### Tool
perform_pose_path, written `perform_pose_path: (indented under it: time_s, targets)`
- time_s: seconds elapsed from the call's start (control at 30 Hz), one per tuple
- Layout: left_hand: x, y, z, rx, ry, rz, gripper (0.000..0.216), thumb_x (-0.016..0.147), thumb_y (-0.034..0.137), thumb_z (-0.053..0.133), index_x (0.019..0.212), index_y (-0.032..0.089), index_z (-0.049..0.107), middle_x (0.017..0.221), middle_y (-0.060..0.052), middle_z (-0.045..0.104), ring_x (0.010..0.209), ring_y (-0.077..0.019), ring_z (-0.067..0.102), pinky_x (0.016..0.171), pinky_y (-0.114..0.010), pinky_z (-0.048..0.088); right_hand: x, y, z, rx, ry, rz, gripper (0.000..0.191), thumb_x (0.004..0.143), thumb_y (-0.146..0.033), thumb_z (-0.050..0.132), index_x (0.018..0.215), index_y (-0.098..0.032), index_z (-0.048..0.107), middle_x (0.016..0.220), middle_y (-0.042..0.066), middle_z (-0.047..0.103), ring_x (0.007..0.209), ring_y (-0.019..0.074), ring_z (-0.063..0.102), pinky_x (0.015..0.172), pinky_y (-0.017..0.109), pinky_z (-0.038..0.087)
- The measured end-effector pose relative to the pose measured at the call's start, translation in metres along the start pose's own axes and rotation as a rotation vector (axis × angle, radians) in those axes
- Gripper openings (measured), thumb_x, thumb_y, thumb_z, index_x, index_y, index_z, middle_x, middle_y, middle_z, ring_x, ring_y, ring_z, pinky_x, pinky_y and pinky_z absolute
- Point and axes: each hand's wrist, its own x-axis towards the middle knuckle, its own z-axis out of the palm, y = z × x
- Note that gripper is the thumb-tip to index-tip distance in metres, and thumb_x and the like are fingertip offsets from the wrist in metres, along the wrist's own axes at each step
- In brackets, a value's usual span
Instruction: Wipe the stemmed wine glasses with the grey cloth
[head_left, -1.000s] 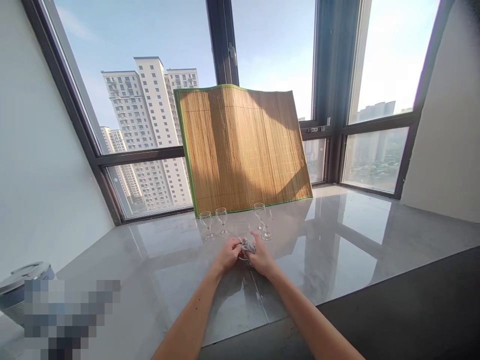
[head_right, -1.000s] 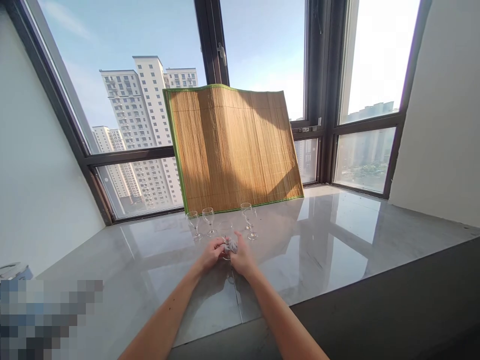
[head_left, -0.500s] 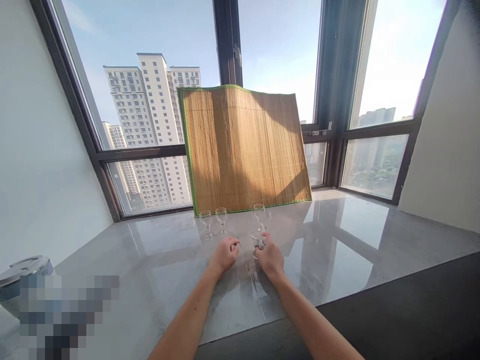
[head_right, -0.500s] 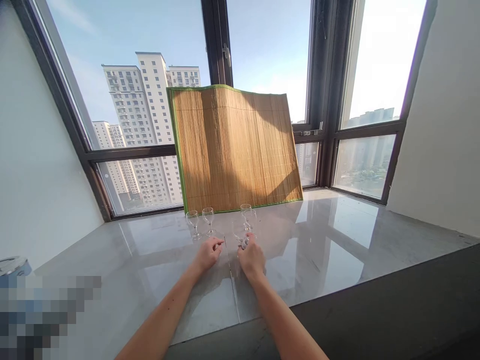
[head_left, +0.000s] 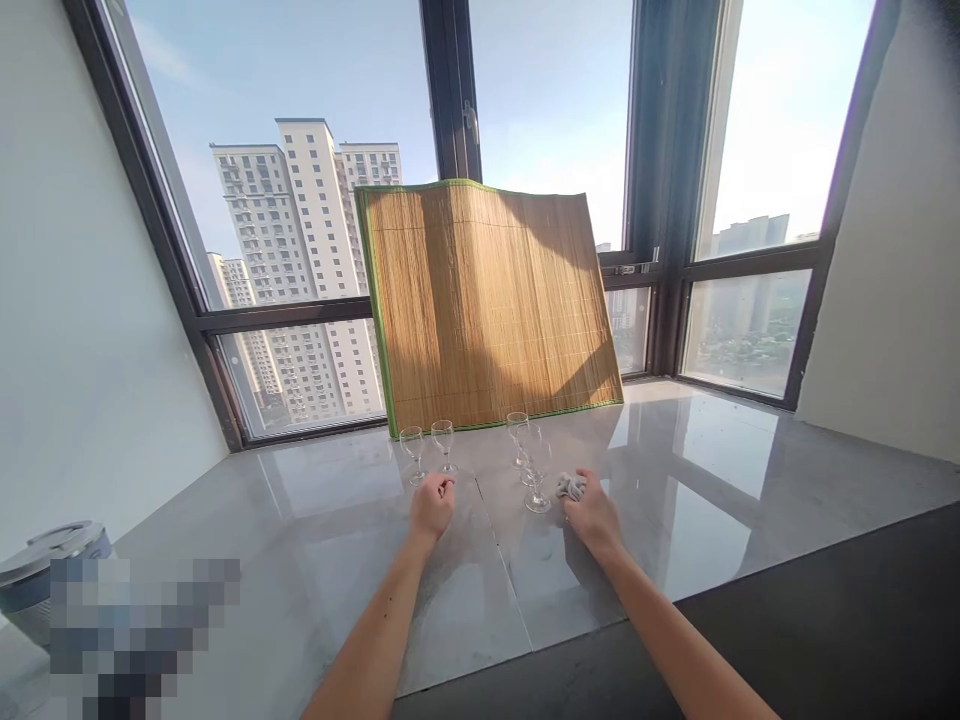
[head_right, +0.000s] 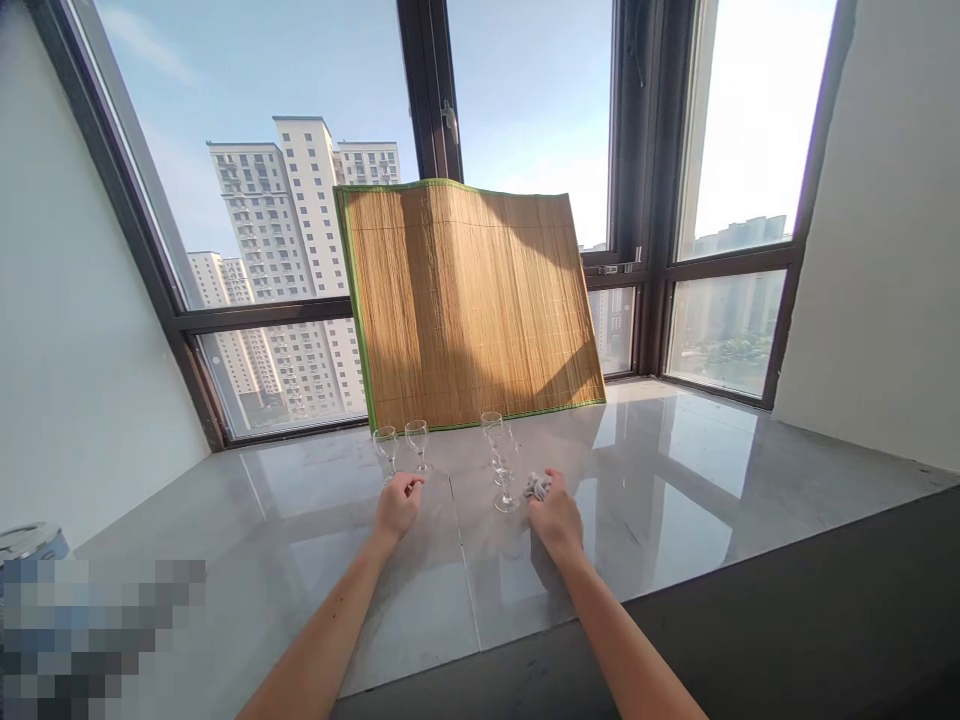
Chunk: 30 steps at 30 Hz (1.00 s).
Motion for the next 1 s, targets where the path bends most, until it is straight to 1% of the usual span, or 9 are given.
perform_pose_path:
  time_s: [0.17,0.23,0.33,0.4,0.47,0.53,0.63,0.8,1.0]
  targets:
    - [0.000,0.001,-0.003,0.033,0.020,-0.028,0.025,0.086,0.025,0.046,0.087,0.021,0.071,0.090,-0.006,0.068,0.076,-0.0181,0.060,0.077,-0.030,0.046,0.003,0.011,-0.007,-0.010,0.050,-0.021,0.041,0.083,-0.032,0.052,0.122,-0.018,0.055,0.097,0.011,0.071,0.088,0.0257,0.067,0.068,0.029,0.042]
    - [-0.001,0.000,-0.003,0.078,0.025,-0.021,0.028,0.088,0.026,0.044,0.095,0.020,0.070,0.099,-0.008,0.068,0.083,-0.0193,0.061,0.080,-0.031,0.047,-0.005,0.007,-0.010,-0.018,0.087,-0.044,0.037,0.085,-0.032,0.050,0.119,-0.020,0.056,0.094,0.010,0.071,0.085,0.0248,0.066,0.065,0.027,0.040]
    - [-0.002,-0.002,0.000,0.183,0.013,0.039,0.032,0.088,0.024,0.043,0.107,0.020,0.068,0.113,-0.009,0.065,0.102,-0.0225,0.060,0.089,-0.033,0.046,-0.025,-0.002,-0.015,-0.045,0.117,-0.120,0.034,0.087,-0.028,0.048,0.119,-0.021,0.056,0.093,0.009,0.071,0.081,0.0237,0.066,0.062,0.026,0.038]
    - [-0.003,-0.002,0.004,0.272,-0.020,0.095,0.034,0.088,0.025,0.044,0.112,0.020,0.067,0.117,-0.010,0.064,0.111,-0.0240,0.057,0.097,-0.036,0.043,-0.039,-0.010,-0.016,-0.090,0.034,-0.279,0.037,0.085,-0.023,0.048,0.122,-0.022,0.054,0.095,0.007,0.071,0.082,0.0226,0.066,0.064,0.026,0.038]
    - [-0.004,0.001,0.007,0.371,-0.062,0.132,0.036,0.089,0.029,0.045,0.116,0.019,0.067,0.123,-0.011,0.063,0.116,-0.0255,0.055,0.106,-0.040,0.037,-0.049,-0.018,-0.012,-0.167,-0.108,-0.472,0.046,0.081,-0.015,0.050,0.126,-0.024,0.052,0.102,0.006,0.070,0.090,0.0220,0.065,0.069,0.025,0.038]
    - [-0.005,0.003,0.010,0.456,-0.106,0.153,0.040,0.091,0.036,0.046,0.121,0.019,0.066,0.131,-0.012,0.059,0.123,-0.0274,0.051,0.113,-0.044,0.029,-0.054,-0.025,-0.007,-0.259,-0.226,-0.578,0.054,0.078,-0.009,0.049,0.130,-0.024,0.050,0.107,0.008,0.068,0.097,0.0221,0.064,0.072,0.025,0.038]
    - [-0.001,0.005,0.014,0.516,-0.177,0.142,0.049,0.092,0.044,0.044,0.129,0.019,0.061,0.142,-0.014,0.052,0.133,-0.0284,0.044,0.118,-0.045,0.020,-0.054,-0.034,0.002,-0.361,-0.288,-0.554,0.055,0.080,-0.007,0.046,0.133,-0.021,0.048,0.107,0.010,0.066,0.096,0.0218,0.063,0.072,0.026,0.038]
    - [0.008,-0.004,0.020,0.504,-0.261,0.016,0.063,0.092,0.057,0.037,0.143,0.022,0.049,0.154,-0.014,0.038,0.141,-0.0315,0.034,0.118,-0.049,0.015,-0.046,-0.035,0.003,-0.426,-0.286,-0.521,0.054,0.083,-0.007,0.042,0.136,-0.017,0.047,0.105,0.013,0.066,0.095,0.0231,0.062,0.075,0.028,0.038]
    - [0.012,-0.011,0.023,0.417,-0.330,-0.059,0.061,0.091,0.060,0.036,0.142,0.029,0.047,0.155,-0.009,0.037,0.144,-0.0295,0.031,0.119,-0.053,0.010,-0.040,-0.032,0.001,-0.452,-0.258,-0.469,0.054,0.086,-0.010,0.043,0.139,-0.016,0.045,0.105,0.014,0.066,0.095,0.0229,0.062,0.080,0.030,0.037]
